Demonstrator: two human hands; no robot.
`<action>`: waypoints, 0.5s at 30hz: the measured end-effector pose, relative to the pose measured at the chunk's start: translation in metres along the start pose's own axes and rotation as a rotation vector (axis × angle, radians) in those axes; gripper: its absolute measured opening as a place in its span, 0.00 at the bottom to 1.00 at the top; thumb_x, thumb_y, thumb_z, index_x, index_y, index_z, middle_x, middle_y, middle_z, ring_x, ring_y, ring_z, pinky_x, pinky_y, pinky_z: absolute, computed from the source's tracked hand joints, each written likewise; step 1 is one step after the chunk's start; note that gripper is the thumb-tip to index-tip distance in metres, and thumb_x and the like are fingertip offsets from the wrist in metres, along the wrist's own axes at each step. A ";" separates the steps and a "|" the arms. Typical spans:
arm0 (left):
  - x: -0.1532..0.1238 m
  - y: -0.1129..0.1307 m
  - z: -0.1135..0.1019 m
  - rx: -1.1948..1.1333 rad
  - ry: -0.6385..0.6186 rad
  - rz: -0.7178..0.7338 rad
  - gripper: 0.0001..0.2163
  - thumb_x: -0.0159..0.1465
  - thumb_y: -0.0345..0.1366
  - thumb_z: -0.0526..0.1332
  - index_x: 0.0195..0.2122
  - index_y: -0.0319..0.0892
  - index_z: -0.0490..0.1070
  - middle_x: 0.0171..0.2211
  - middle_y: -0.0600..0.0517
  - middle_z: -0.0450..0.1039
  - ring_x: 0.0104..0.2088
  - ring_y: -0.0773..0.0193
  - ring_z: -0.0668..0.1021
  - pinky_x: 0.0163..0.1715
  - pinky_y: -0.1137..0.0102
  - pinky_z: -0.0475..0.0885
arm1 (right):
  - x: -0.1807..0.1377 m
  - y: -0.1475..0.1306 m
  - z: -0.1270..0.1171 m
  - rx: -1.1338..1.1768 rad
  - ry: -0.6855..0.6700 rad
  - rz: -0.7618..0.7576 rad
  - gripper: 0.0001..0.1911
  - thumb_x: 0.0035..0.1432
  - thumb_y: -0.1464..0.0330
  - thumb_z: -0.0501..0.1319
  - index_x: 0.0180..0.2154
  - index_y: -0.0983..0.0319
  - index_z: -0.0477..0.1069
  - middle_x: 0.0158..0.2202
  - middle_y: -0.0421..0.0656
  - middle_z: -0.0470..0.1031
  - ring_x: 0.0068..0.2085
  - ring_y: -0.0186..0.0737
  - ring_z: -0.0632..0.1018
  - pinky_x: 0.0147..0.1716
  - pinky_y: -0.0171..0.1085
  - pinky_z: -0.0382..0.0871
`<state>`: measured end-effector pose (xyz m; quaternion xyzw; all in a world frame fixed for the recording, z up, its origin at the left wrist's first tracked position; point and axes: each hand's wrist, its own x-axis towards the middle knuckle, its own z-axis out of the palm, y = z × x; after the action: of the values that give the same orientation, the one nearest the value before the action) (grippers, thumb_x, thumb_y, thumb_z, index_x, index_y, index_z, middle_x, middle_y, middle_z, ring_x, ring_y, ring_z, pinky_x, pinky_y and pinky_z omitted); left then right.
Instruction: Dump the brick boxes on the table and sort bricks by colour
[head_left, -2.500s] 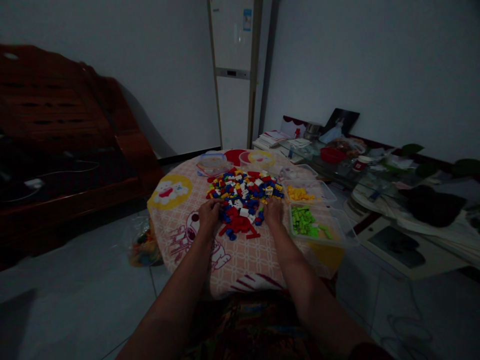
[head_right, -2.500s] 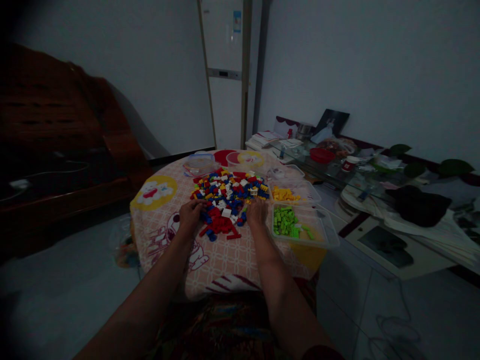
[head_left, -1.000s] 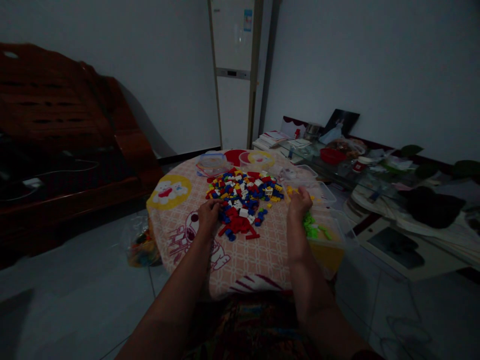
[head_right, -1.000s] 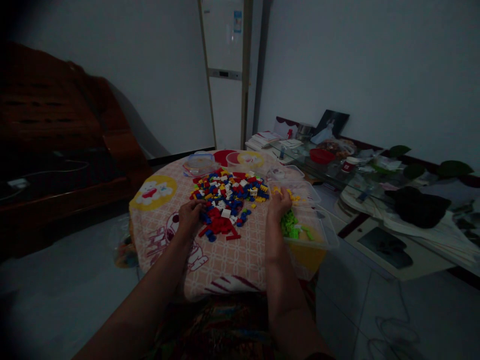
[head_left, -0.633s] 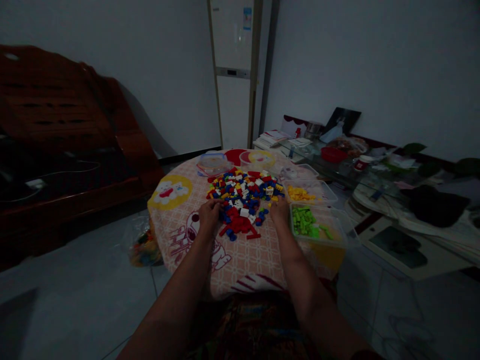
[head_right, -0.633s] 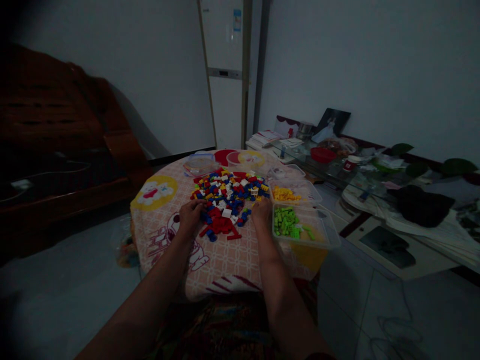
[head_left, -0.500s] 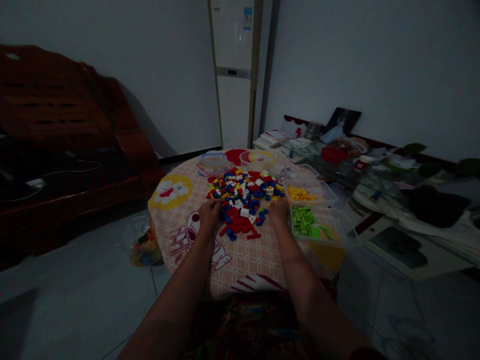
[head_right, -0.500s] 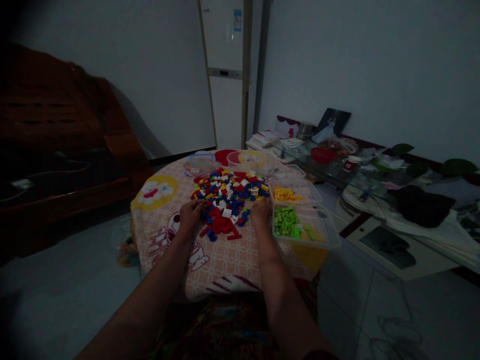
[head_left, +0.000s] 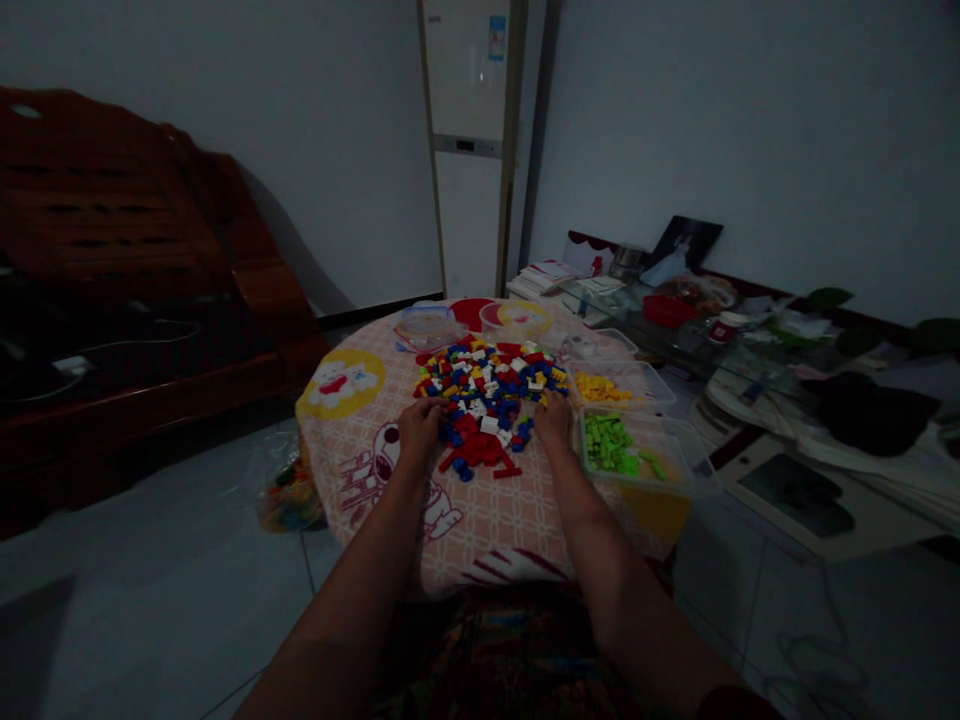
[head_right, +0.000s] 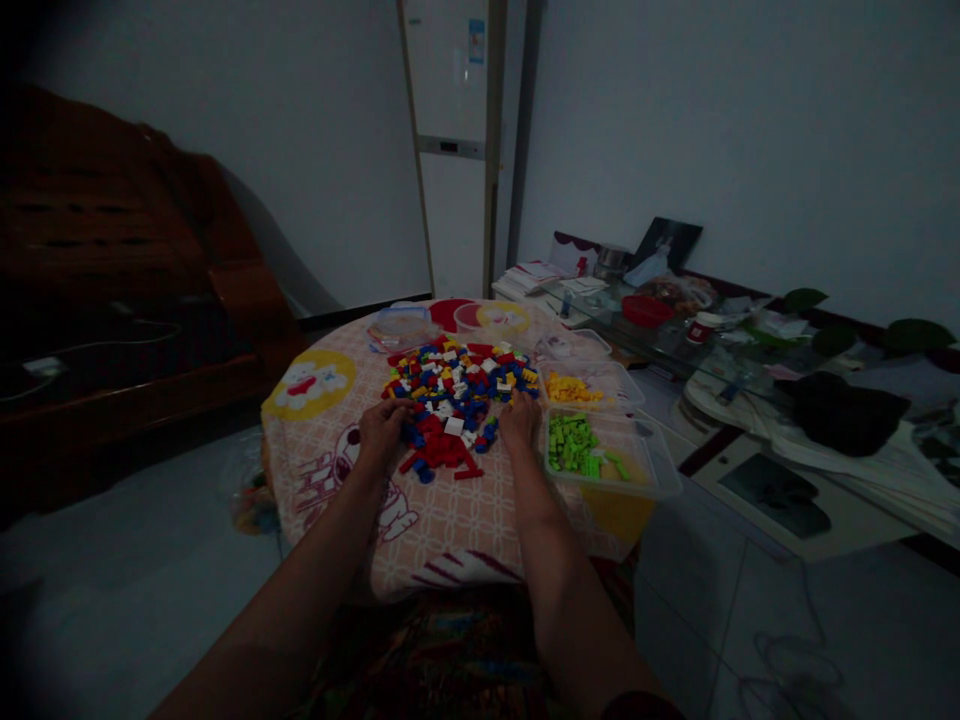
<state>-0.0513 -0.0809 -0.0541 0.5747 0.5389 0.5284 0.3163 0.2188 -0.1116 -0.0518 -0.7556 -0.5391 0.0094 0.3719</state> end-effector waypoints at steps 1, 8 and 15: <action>0.000 -0.001 0.000 0.000 -0.001 0.003 0.15 0.57 0.38 0.59 0.39 0.42 0.83 0.32 0.48 0.82 0.31 0.59 0.82 0.34 0.68 0.75 | 0.000 -0.001 0.000 -0.009 -0.014 -0.008 0.24 0.60 0.76 0.56 0.56 0.67 0.76 0.53 0.56 0.79 0.56 0.51 0.76 0.60 0.44 0.64; 0.002 -0.002 0.000 0.007 -0.012 -0.001 0.15 0.56 0.38 0.59 0.38 0.43 0.83 0.32 0.48 0.82 0.31 0.58 0.82 0.34 0.67 0.74 | 0.005 -0.006 -0.003 0.007 -0.053 -0.040 0.29 0.58 0.75 0.60 0.62 0.65 0.73 0.56 0.54 0.78 0.58 0.50 0.76 0.61 0.43 0.64; -0.003 0.007 -0.001 0.000 -0.008 0.011 0.13 0.58 0.37 0.59 0.37 0.43 0.83 0.32 0.49 0.83 0.31 0.59 0.81 0.34 0.68 0.75 | -0.002 -0.007 -0.010 0.116 -0.105 -0.147 0.28 0.53 0.78 0.59 0.56 0.61 0.78 0.55 0.48 0.81 0.57 0.46 0.77 0.61 0.42 0.66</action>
<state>-0.0499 -0.0854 -0.0478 0.5798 0.5345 0.5279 0.3154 0.2166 -0.1175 -0.0411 -0.6895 -0.6105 0.0528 0.3860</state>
